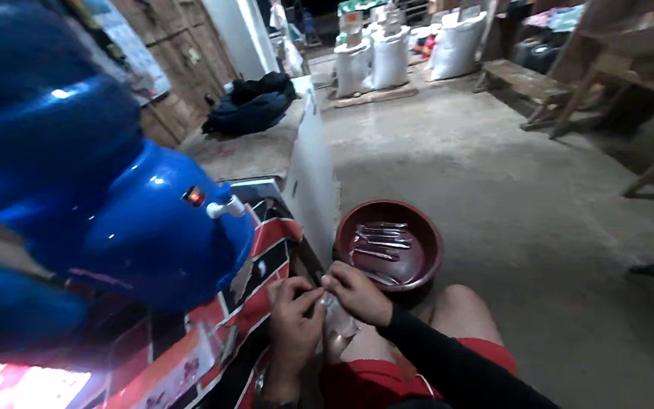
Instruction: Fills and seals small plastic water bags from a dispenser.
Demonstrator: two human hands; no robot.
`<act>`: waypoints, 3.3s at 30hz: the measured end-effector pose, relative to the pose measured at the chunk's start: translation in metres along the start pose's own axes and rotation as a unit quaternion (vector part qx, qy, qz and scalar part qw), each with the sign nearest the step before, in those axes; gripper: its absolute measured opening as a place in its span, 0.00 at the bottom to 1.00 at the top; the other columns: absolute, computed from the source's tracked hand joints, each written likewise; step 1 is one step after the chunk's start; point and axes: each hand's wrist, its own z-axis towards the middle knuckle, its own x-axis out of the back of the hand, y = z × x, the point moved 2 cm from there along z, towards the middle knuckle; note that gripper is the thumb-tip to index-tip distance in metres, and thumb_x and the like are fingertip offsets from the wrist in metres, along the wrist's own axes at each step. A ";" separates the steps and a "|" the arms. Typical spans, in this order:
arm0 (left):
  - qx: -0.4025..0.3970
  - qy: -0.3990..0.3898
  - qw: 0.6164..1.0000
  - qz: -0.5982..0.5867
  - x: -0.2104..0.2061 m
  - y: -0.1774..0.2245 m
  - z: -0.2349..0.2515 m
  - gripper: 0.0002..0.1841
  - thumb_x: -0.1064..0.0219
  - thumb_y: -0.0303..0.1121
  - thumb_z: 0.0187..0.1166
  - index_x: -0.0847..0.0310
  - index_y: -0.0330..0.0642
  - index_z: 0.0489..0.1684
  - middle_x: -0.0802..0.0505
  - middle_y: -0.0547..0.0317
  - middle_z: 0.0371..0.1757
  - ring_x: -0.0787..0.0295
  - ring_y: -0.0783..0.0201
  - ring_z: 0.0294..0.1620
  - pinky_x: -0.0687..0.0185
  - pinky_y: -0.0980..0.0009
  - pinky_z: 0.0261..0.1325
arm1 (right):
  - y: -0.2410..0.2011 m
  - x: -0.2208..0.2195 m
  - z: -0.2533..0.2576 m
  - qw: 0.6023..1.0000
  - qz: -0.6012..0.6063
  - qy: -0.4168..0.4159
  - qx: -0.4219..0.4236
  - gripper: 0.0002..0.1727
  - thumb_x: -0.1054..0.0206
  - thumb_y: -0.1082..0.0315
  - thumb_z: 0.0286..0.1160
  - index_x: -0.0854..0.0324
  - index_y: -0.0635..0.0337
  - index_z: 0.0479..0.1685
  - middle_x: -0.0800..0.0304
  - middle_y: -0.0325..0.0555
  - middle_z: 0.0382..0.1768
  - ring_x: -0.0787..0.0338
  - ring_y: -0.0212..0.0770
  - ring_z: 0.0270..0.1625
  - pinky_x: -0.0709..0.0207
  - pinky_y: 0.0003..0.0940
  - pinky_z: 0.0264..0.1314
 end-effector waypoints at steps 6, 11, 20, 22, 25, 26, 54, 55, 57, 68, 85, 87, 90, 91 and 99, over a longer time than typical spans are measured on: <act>-0.078 0.003 0.996 0.045 0.007 0.019 0.010 0.03 0.25 0.39 0.68 0.03 0.60 0.29 0.08 0.69 0.55 0.24 0.59 0.69 0.34 0.54 0.78 | -0.018 0.015 -0.005 0.991 0.114 -0.015 -0.060 0.17 0.37 0.53 0.86 0.13 0.58 0.39 0.13 0.40 0.35 0.15 0.32 0.37 0.19 0.32 0.43; -0.018 0.105 0.994 0.031 -0.002 0.017 0.006 0.02 0.23 0.38 0.62 0.06 0.57 0.23 0.08 0.63 0.58 0.26 0.53 0.75 0.38 0.52 0.82 | -0.015 0.012 -0.002 0.965 0.255 -0.022 -0.056 0.15 0.33 0.59 0.83 0.10 0.62 0.37 0.09 0.44 0.36 0.13 0.35 0.39 0.18 0.33 0.46; 0.298 0.220 0.894 -0.251 -0.058 -0.007 -0.009 0.04 0.22 0.29 0.62 0.08 0.40 0.29 0.14 0.47 0.65 0.15 0.59 0.60 0.12 0.69 0.55 | 0.012 -0.010 -0.008 0.984 -0.015 0.091 0.152 0.15 0.27 0.62 0.77 0.08 0.55 0.58 0.12 0.43 0.62 0.10 0.34 0.59 0.09 0.31 0.58; 0.312 0.230 0.877 -0.283 -0.062 -0.004 -0.006 0.03 0.22 0.27 0.64 0.08 0.37 0.30 0.14 0.46 0.65 0.14 0.60 0.58 0.11 0.70 0.52 | 0.015 -0.008 -0.005 0.976 -0.037 0.114 0.180 0.14 0.24 0.63 0.74 0.08 0.57 0.56 0.10 0.44 0.59 0.10 0.34 0.59 0.10 0.31 0.60; 0.296 0.211 0.881 -0.302 -0.066 -0.004 -0.002 0.04 0.23 0.28 0.68 0.07 0.37 0.32 0.15 0.46 0.67 0.15 0.59 0.61 0.12 0.69 0.56 | 0.023 -0.002 0.000 0.967 -0.059 0.139 0.203 0.12 0.25 0.64 0.74 0.07 0.57 0.53 0.09 0.43 0.57 0.09 0.35 0.58 0.10 0.33 0.59; 0.286 0.200 0.888 -0.300 -0.068 -0.005 -0.002 0.05 0.23 0.30 0.69 0.06 0.38 0.33 0.15 0.46 0.69 0.15 0.59 0.62 0.12 0.69 0.58 | 0.026 -0.001 0.001 0.965 -0.069 0.151 0.203 0.11 0.26 0.63 0.75 0.07 0.55 0.52 0.08 0.41 0.57 0.10 0.36 0.59 0.11 0.35 0.60; 0.222 0.047 0.894 -0.387 -0.106 -0.023 0.012 0.08 0.26 0.35 0.76 0.06 0.38 0.38 0.19 0.47 0.73 0.19 0.60 0.69 0.15 0.68 0.66 | 0.066 0.027 0.006 0.977 0.127 0.165 0.047 0.11 0.30 0.71 0.79 0.08 0.63 0.53 0.06 0.49 0.56 0.07 0.43 0.55 0.10 0.38 0.60; 0.244 0.055 0.883 -0.397 -0.107 -0.022 0.012 0.08 0.26 0.34 0.77 0.06 0.38 0.38 0.19 0.47 0.74 0.19 0.59 0.69 0.16 0.67 0.67 | 0.065 0.027 0.005 0.978 0.122 0.160 0.055 0.12 0.31 0.71 0.80 0.09 0.63 0.56 0.06 0.49 0.58 0.07 0.43 0.57 0.11 0.38 0.63; 0.266 0.072 0.866 -0.416 -0.109 -0.022 0.013 0.08 0.27 0.33 0.77 0.05 0.37 0.39 0.19 0.47 0.76 0.19 0.57 0.70 0.18 0.64 0.70 | 0.062 0.027 0.002 0.980 0.102 0.155 0.066 0.13 0.31 0.71 0.81 0.10 0.63 0.59 0.07 0.49 0.60 0.08 0.42 0.61 0.11 0.38 0.67; 0.269 0.025 0.909 -0.318 -0.092 -0.021 0.025 0.07 0.23 0.37 0.72 0.02 0.45 0.32 0.11 0.57 0.72 0.19 0.59 0.74 0.22 0.61 0.76 | 0.055 0.025 0.005 0.971 0.088 0.187 0.122 0.07 0.27 0.72 0.76 0.09 0.64 0.48 0.06 0.49 0.52 0.06 0.44 0.55 0.09 0.41 0.61; 0.180 0.049 0.936 -0.297 -0.105 -0.028 0.018 0.13 0.39 0.35 0.80 0.07 0.40 0.44 0.23 0.45 0.73 0.25 0.56 0.72 0.22 0.64 0.72 | 0.045 0.003 0.010 0.948 0.092 0.277 0.124 0.05 0.27 0.74 0.74 0.08 0.63 0.44 0.12 0.52 0.68 0.07 0.43 0.58 0.08 0.37 0.58; 0.181 0.043 0.928 -0.323 -0.107 -0.031 0.015 0.13 0.39 0.36 0.81 0.09 0.38 0.42 0.22 0.46 0.72 0.26 0.57 0.73 0.23 0.65 0.72 | 0.047 0.007 0.012 0.955 0.084 0.261 0.117 0.05 0.27 0.72 0.75 0.08 0.59 0.44 0.09 0.47 0.64 0.09 0.42 0.63 0.11 0.39 0.65; 0.202 0.042 0.904 -0.374 -0.111 -0.031 0.016 0.12 0.41 0.33 0.79 0.11 0.37 0.36 0.21 0.47 0.69 0.27 0.57 0.72 0.26 0.64 0.73 | 0.044 0.009 0.014 0.965 0.057 0.237 0.095 0.05 0.30 0.68 0.78 0.10 0.53 0.44 0.08 0.37 0.52 0.13 0.39 0.63 0.18 0.40 0.68; 0.205 0.045 0.903 -0.375 -0.112 -0.030 0.016 0.12 0.42 0.32 0.78 0.13 0.38 0.34 0.21 0.48 0.68 0.27 0.57 0.71 0.27 0.64 0.72 | 0.042 0.009 0.014 0.967 0.050 0.236 0.087 0.04 0.31 0.67 0.79 0.11 0.52 0.43 0.09 0.36 0.51 0.14 0.39 0.62 0.18 0.39 0.68; 0.203 0.040 0.923 -0.326 -0.113 -0.015 0.014 0.15 0.45 0.33 0.75 0.11 0.36 0.37 0.20 0.49 0.66 0.26 0.58 0.69 0.26 0.66 0.72 | 0.031 0.012 0.027 0.965 0.047 0.250 0.071 0.06 0.36 0.69 0.79 0.14 0.56 0.44 0.13 0.40 0.44 0.16 0.38 0.52 0.20 0.35 0.58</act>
